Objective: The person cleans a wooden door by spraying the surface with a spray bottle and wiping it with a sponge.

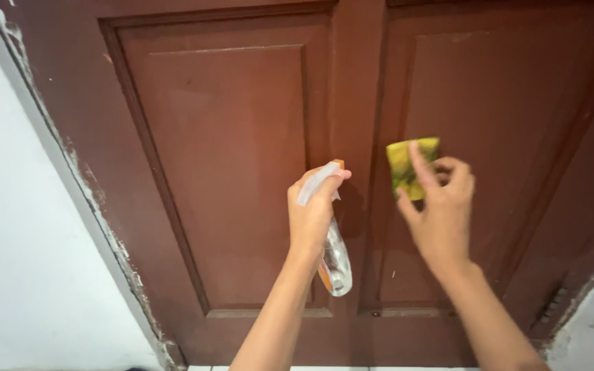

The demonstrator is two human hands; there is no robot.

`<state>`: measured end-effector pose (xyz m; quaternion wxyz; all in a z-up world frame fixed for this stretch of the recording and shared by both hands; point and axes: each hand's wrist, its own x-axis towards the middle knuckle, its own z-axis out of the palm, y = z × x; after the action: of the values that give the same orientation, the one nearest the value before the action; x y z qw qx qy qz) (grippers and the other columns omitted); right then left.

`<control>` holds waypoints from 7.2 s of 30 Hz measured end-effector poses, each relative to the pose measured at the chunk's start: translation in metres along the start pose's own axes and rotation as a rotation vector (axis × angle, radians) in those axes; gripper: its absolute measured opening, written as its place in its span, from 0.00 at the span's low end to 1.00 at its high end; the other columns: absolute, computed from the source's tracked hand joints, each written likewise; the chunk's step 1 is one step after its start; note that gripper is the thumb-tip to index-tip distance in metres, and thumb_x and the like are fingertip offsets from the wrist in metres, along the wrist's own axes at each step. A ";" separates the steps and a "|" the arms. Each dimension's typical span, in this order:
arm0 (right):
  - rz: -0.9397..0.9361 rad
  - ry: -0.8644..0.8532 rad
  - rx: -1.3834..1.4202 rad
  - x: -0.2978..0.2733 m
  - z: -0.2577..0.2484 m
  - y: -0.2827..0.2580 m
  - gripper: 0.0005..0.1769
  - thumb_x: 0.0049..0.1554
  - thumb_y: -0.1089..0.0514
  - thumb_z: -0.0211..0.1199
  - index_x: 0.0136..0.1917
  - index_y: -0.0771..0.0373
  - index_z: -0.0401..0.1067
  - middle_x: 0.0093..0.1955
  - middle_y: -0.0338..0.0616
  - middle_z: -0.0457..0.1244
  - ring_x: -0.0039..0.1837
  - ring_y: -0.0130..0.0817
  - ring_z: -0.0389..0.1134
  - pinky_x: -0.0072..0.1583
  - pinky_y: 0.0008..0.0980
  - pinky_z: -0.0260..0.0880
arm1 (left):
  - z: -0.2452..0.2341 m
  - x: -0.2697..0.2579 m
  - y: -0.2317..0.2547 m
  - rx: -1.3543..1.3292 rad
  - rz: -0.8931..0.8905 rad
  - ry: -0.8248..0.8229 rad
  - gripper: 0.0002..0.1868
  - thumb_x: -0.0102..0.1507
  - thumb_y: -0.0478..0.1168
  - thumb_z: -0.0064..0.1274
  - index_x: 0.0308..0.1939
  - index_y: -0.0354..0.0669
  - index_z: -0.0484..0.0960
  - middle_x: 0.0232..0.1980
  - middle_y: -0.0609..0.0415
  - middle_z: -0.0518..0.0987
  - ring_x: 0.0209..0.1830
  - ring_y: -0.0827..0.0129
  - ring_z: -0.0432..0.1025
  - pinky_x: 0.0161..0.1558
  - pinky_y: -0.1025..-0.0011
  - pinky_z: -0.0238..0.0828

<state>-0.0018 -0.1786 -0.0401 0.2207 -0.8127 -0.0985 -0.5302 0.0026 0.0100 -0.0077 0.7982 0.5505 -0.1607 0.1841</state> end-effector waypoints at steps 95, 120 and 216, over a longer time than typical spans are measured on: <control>0.005 0.033 -0.059 -0.014 0.008 0.030 0.41 0.56 0.60 0.68 0.81 0.49 0.62 0.64 0.56 0.53 0.63 0.50 0.57 0.64 0.44 0.63 | 0.008 0.001 0.001 -0.092 -0.070 -0.087 0.19 0.59 0.44 0.59 0.47 0.33 0.88 0.30 0.62 0.75 0.29 0.79 0.62 0.30 0.75 0.54; 0.080 0.081 -0.086 -0.002 -0.006 0.057 0.39 0.61 0.59 0.66 0.84 0.49 0.60 0.64 0.55 0.52 0.65 0.48 0.56 0.68 0.47 0.61 | 0.004 0.007 0.003 -0.102 -0.053 -0.067 0.19 0.58 0.44 0.58 0.48 0.35 0.87 0.37 0.61 0.84 0.33 0.79 0.66 0.39 0.77 0.64; 0.246 0.209 -0.171 -0.046 -0.003 0.154 0.42 0.62 0.60 0.59 0.84 0.63 0.46 0.67 0.64 0.49 0.69 0.58 0.51 0.71 0.49 0.53 | 0.074 -0.007 -0.064 -0.061 -0.155 -0.247 0.22 0.60 0.44 0.57 0.55 0.35 0.85 0.46 0.53 0.87 0.47 0.75 0.75 0.52 0.72 0.69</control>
<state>0.0374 -0.3125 -0.1199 0.2230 -0.7750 0.0707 -0.5871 0.0224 -0.0812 -0.0386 0.8005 0.5552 -0.2205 0.0478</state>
